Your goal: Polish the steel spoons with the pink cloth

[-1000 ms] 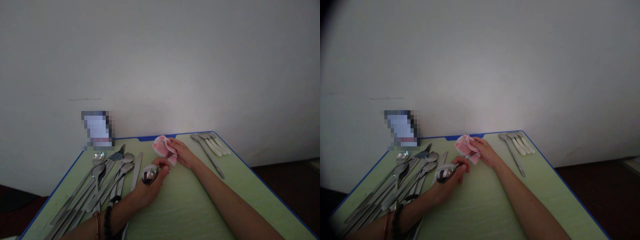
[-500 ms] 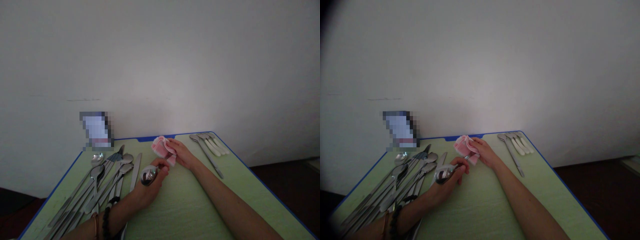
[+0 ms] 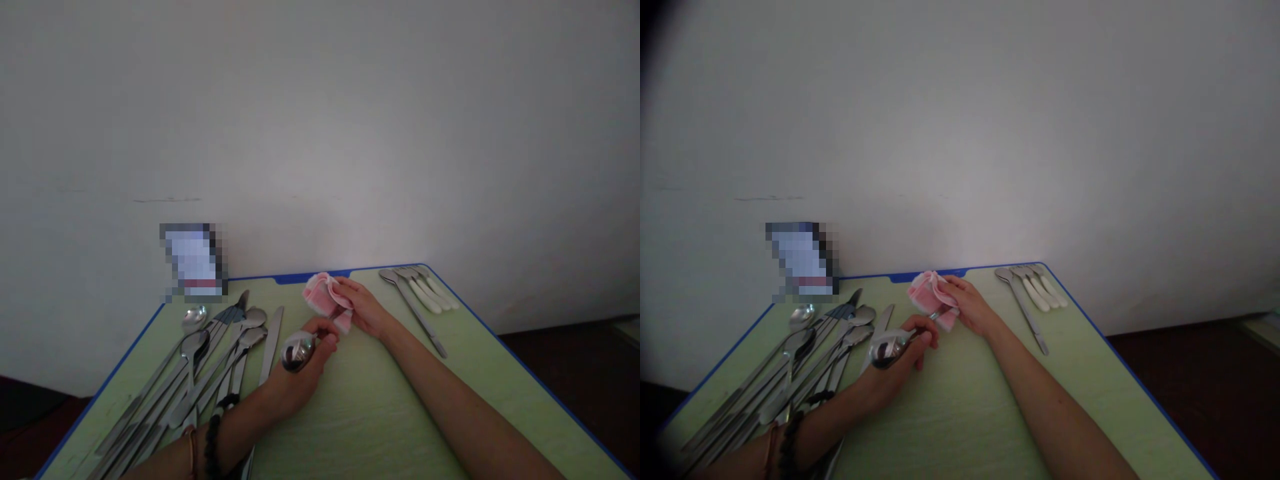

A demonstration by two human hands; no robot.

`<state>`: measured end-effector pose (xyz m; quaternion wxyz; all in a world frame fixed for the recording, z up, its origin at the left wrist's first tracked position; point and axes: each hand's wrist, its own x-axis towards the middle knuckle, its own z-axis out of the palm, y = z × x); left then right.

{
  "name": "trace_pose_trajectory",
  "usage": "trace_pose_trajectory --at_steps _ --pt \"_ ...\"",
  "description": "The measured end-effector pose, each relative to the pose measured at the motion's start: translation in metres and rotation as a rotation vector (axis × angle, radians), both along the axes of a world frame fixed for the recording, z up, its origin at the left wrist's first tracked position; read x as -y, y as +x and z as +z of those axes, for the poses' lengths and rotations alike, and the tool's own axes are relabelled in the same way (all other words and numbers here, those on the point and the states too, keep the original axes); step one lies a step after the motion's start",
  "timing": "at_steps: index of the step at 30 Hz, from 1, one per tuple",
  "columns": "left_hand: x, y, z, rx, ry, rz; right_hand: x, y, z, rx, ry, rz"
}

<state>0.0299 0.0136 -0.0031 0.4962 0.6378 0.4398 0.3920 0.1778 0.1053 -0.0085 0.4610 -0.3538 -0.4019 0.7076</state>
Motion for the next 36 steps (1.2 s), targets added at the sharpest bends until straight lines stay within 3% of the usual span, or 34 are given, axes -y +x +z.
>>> trace_pose_trajectory --at_steps 21,31,36 --pt "-0.0015 0.0003 0.0015 0.018 -0.017 0.023 0.0008 0.0000 0.0015 0.007 0.024 0.025" --pt "-0.0086 -0.0009 -0.0007 0.177 0.000 0.132 0.0015 0.0069 -0.0030 0.129 0.167 0.237" --pt "-0.0087 -0.0018 -0.0012 0.302 -0.029 0.196 0.0050 0.0074 0.0058 0.238 0.259 0.286"
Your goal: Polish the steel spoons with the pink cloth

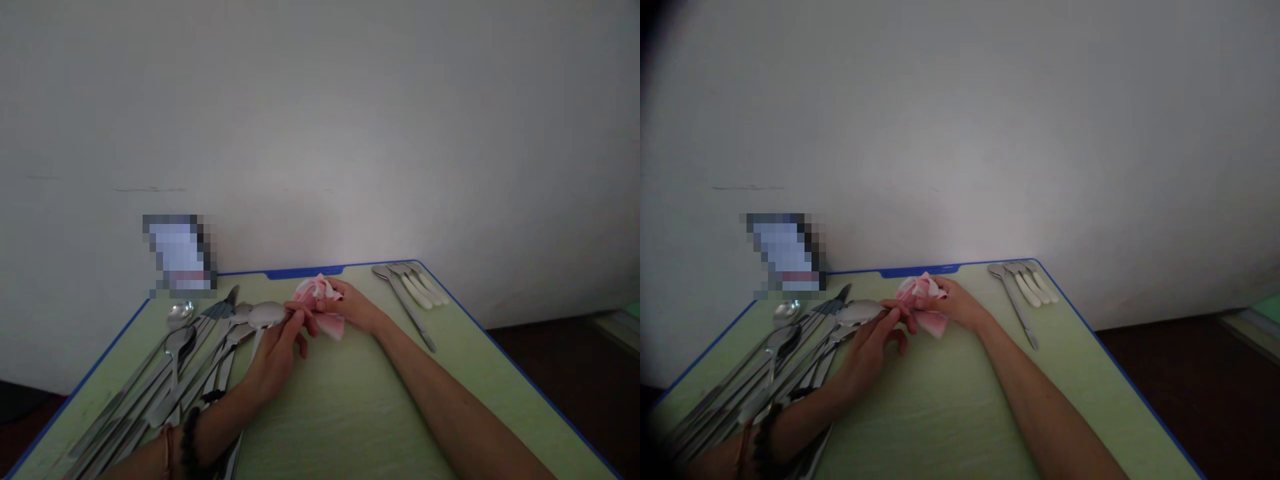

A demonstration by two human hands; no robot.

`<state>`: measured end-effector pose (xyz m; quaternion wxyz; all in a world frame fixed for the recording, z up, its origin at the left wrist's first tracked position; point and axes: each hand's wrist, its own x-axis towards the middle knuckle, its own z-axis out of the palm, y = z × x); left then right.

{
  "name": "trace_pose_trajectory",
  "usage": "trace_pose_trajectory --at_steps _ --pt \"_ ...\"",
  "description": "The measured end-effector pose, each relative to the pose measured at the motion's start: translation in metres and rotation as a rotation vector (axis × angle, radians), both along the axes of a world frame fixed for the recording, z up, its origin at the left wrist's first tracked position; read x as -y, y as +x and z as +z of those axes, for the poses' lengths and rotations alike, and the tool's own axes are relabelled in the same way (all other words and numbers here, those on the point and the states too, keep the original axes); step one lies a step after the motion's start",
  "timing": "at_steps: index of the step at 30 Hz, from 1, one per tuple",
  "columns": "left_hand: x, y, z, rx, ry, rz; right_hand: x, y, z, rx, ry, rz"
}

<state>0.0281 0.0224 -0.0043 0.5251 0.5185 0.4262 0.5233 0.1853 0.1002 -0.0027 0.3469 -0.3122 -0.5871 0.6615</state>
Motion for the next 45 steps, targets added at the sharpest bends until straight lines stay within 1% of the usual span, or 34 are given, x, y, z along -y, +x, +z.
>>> trace_pose_trajectory --at_steps 4,8,9,11,13,14,16,18,21,26,27,29,34,39,45 --pt "0.002 0.000 0.003 0.030 -0.008 0.018 0.003 -0.001 0.006 0.080 0.025 0.042" --pt "0.004 0.001 0.004 0.001 0.013 0.017 0.002 -0.001 0.003 0.057 0.029 0.073" --pt "0.004 0.002 0.004 0.005 0.018 -0.017 0.001 -0.001 0.001 0.045 0.027 0.063" --pt "0.003 0.005 0.004 0.026 0.019 -0.029 0.001 -0.002 -0.002 0.038 0.026 0.029" --pt "0.003 0.007 0.003 -0.008 0.038 -0.017 0.001 -0.002 -0.004 0.004 0.014 -0.043" --pt "0.002 0.008 0.002 -0.039 0.046 0.001 0.001 -0.002 -0.005 -0.021 0.001 -0.046" --pt "0.002 0.008 0.001 -0.084 0.026 -0.049 0.001 -0.002 -0.006 -0.055 -0.013 -0.035" --pt "0.001 0.006 0.001 -0.090 0.025 -0.050 0.001 -0.002 -0.005 -0.046 -0.023 -0.037" --pt "0.000 0.003 0.001 -0.086 -0.016 -0.042 0.002 -0.002 -0.001 -0.041 -0.030 -0.059" --pt "-0.003 0.001 0.000 -0.088 0.020 -0.071 0.001 -0.003 0.001 -0.014 -0.017 -0.059" --pt "-0.003 0.001 -0.001 -0.092 0.022 -0.076 0.001 -0.003 0.000 -0.009 -0.008 -0.074" --pt "-0.003 0.001 -0.001 -0.094 0.021 -0.075 0.001 -0.004 -0.001 -0.003 -0.014 -0.054" --pt "-0.004 0.002 -0.002 -0.106 0.034 -0.087 0.001 -0.004 -0.001 0.013 -0.002 -0.062" --pt "-0.003 0.001 -0.002 -0.156 0.026 -0.079 0.000 -0.004 0.000 0.003 -0.006 -0.048" --pt "-0.003 0.002 -0.002 -0.154 0.021 -0.068 0.000 -0.005 -0.001 0.007 -0.006 -0.068"
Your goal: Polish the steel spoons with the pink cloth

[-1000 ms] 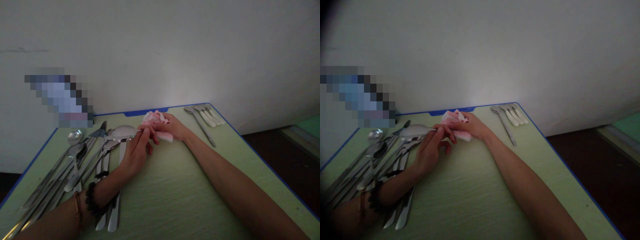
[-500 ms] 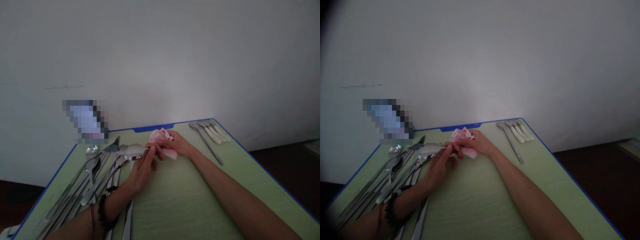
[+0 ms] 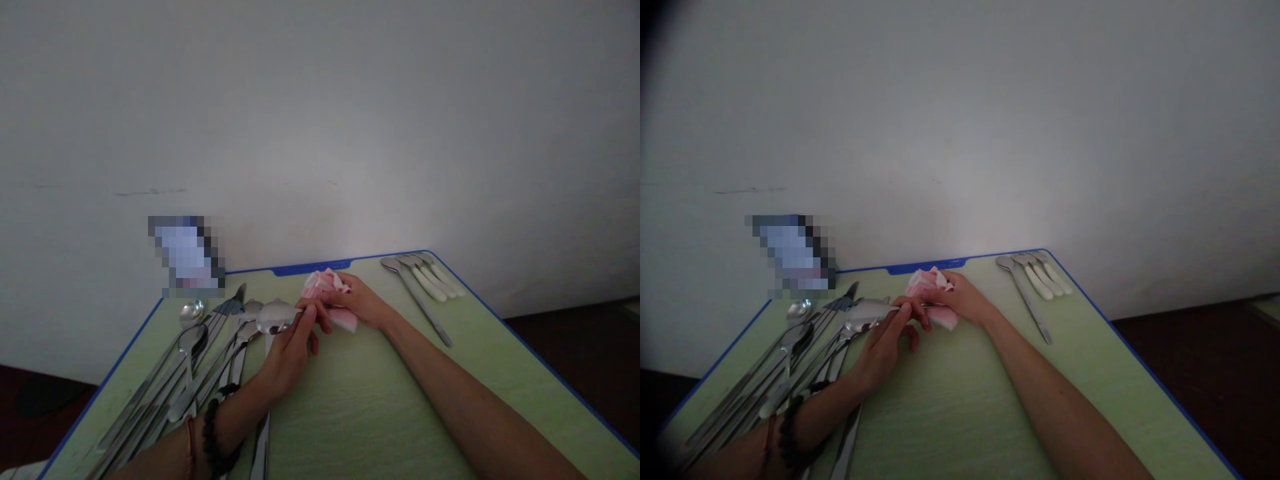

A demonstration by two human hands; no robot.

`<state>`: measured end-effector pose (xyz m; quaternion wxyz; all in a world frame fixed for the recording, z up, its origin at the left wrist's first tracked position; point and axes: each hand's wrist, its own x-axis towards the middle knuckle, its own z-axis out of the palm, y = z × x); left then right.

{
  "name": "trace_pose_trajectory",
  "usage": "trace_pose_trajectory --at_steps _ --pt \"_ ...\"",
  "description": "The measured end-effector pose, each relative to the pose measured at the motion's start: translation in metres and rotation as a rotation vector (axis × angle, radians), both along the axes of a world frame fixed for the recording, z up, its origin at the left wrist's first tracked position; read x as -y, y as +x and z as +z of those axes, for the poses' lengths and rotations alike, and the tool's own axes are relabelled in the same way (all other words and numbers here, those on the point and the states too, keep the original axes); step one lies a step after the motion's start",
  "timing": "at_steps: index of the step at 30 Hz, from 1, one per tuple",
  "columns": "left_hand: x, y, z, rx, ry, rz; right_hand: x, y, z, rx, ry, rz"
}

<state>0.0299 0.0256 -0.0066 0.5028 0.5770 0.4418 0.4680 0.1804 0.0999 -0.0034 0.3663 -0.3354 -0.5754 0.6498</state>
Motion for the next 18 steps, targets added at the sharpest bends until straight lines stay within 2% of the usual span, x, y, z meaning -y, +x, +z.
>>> trace_pose_trajectory --at_steps 8,13,18 --pt "0.0009 -0.0005 0.0015 0.015 -0.006 0.001 -0.0017 0.0008 -0.0021 -0.008 0.010 0.033" --pt "0.0015 0.0011 0.0030 0.018 0.007 0.004 -0.0022 0.0007 -0.0022 0.037 0.038 -0.023" --pt "0.0011 0.0009 0.0009 0.026 0.005 0.004 -0.0022 0.0003 -0.0029 0.021 0.013 -0.008"
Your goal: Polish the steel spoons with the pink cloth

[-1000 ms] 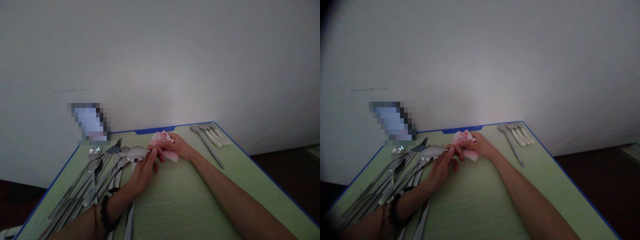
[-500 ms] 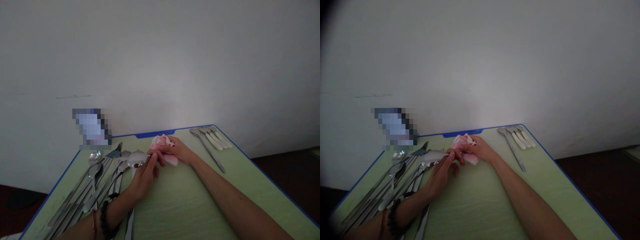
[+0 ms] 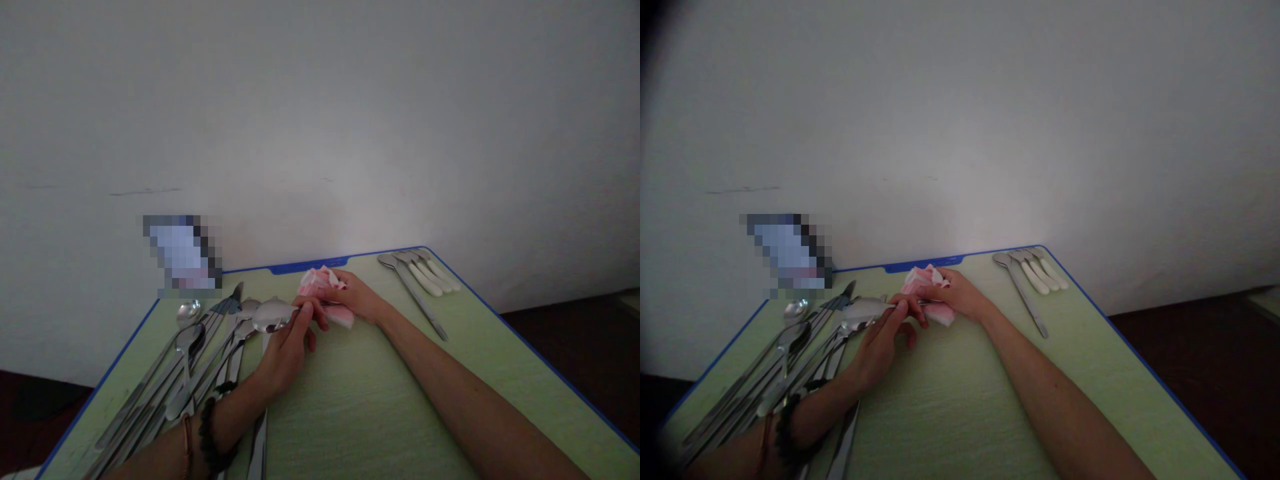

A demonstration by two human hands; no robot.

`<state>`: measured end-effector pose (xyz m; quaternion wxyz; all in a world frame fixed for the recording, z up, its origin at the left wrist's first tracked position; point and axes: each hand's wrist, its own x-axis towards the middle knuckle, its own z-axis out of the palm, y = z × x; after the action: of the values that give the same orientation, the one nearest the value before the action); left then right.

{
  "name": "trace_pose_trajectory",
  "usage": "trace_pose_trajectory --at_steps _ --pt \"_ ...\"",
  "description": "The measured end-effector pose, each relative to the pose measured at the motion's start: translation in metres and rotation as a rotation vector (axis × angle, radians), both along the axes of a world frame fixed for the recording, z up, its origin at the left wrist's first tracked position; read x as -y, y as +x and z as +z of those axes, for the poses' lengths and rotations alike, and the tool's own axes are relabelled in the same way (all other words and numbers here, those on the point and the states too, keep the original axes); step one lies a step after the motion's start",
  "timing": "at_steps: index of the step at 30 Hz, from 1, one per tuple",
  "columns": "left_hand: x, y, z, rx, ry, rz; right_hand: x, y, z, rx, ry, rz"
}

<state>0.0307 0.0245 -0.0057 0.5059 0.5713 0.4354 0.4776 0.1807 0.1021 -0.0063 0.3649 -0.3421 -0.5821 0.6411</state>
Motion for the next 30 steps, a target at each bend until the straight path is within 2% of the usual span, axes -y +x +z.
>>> trace_pose_trajectory --at_steps 17,30 --pt "0.0006 -0.0010 -0.0006 0.021 -0.008 -0.020 0.0010 -0.0012 0.0022 -0.014 -0.029 0.007" --pt "-0.0013 -0.0020 -0.0048 0.017 0.002 -0.011 -0.0006 0.0003 -0.0002 0.059 0.033 -0.012"
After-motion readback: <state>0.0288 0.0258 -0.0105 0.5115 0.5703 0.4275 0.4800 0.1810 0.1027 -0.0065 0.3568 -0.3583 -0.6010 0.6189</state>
